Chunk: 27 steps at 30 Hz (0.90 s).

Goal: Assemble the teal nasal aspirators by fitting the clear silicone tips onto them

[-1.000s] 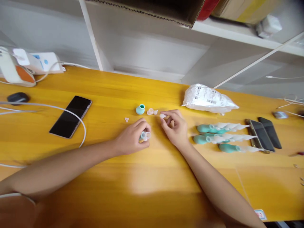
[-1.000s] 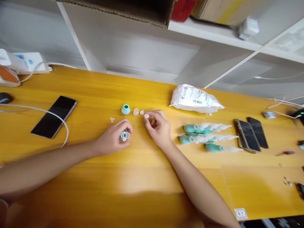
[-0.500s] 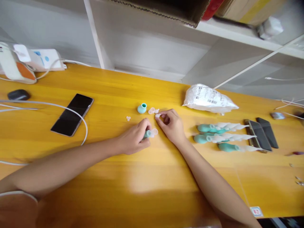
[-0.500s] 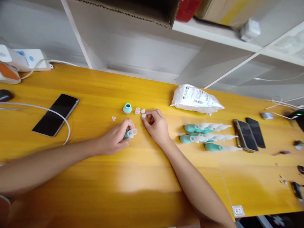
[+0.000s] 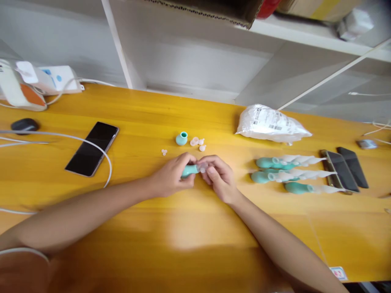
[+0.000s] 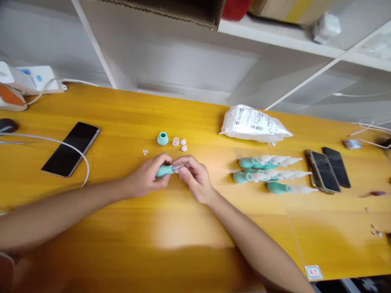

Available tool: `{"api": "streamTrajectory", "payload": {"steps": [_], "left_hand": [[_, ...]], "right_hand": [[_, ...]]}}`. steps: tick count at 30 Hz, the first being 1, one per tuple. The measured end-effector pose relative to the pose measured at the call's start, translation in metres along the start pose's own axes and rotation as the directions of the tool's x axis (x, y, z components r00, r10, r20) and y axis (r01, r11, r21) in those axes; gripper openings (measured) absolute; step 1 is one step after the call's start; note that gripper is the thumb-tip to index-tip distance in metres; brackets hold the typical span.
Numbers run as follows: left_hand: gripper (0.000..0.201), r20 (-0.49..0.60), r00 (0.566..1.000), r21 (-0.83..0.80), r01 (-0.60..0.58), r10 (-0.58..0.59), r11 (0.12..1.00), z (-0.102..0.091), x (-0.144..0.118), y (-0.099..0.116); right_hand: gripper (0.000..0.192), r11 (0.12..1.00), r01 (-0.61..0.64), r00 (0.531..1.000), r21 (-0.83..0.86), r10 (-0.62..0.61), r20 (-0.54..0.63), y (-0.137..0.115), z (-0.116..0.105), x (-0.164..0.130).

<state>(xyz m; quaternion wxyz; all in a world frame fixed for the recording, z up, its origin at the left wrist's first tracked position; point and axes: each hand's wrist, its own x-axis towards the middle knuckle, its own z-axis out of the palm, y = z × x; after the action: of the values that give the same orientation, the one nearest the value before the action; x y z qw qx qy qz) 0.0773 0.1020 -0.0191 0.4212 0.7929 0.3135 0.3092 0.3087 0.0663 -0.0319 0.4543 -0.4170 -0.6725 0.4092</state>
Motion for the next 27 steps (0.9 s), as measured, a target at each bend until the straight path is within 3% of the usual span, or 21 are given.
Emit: {"api": "streamTrajectory", "payload": {"steps": [4,7,9,12,16,18,21,23,24,27], "left_hand": [[0.029,-0.053,0.999,-0.056,0.005,-0.008,0.998,0.003,-0.001,0.0],[0.023,-0.091,0.995,-0.075,0.024,-0.031,0.997,0.002,0.0,0.003],[0.016,-0.083,0.996,-0.067,0.034,-0.039,0.997,0.001,0.0,0.005],[0.014,-0.092,0.994,-0.057,0.052,-0.057,0.997,0.001,0.001,0.006],[0.015,-0.108,0.991,-0.051,0.069,-0.075,0.996,0.003,0.001,0.005],[0.016,-0.112,0.991,-0.039,0.075,-0.079,0.996,0.004,0.001,0.005],[0.016,-0.097,0.992,-0.008,0.082,-0.082,0.997,0.002,-0.002,0.005],[0.017,0.043,0.999,-0.008,0.034,-0.033,0.999,0.002,-0.005,0.006],[0.018,0.154,0.988,-0.021,-0.01,0.013,1.0,0.003,-0.008,0.006],[0.025,0.421,0.895,-0.093,-0.121,0.149,0.988,0.007,-0.016,0.007]], "right_hand": [[0.031,0.993,-0.029,1.0,0.113,0.029,0.004,-0.004,0.012,-0.001],[0.026,0.973,0.207,0.975,-0.1,-0.214,-0.066,-0.005,0.005,0.001],[0.03,0.838,0.395,0.899,-0.377,-0.436,-0.028,-0.006,-0.002,0.001],[0.039,0.646,0.478,0.826,-0.595,-0.56,0.056,-0.006,-0.01,0.001],[0.042,0.601,0.513,0.807,-0.613,-0.581,0.106,-0.007,-0.011,-0.001],[0.037,0.634,0.513,0.812,-0.579,-0.576,0.088,-0.008,-0.009,0.001],[0.021,0.808,0.394,0.86,-0.439,-0.493,-0.135,-0.006,-0.006,0.004],[0.008,0.917,0.267,0.887,-0.296,-0.354,-0.298,-0.002,-0.004,0.008],[0.005,0.949,0.209,0.903,-0.234,-0.279,-0.326,0.0,-0.002,0.009],[0.008,0.982,0.102,0.976,-0.156,-0.129,-0.175,0.004,0.005,0.014]]}}
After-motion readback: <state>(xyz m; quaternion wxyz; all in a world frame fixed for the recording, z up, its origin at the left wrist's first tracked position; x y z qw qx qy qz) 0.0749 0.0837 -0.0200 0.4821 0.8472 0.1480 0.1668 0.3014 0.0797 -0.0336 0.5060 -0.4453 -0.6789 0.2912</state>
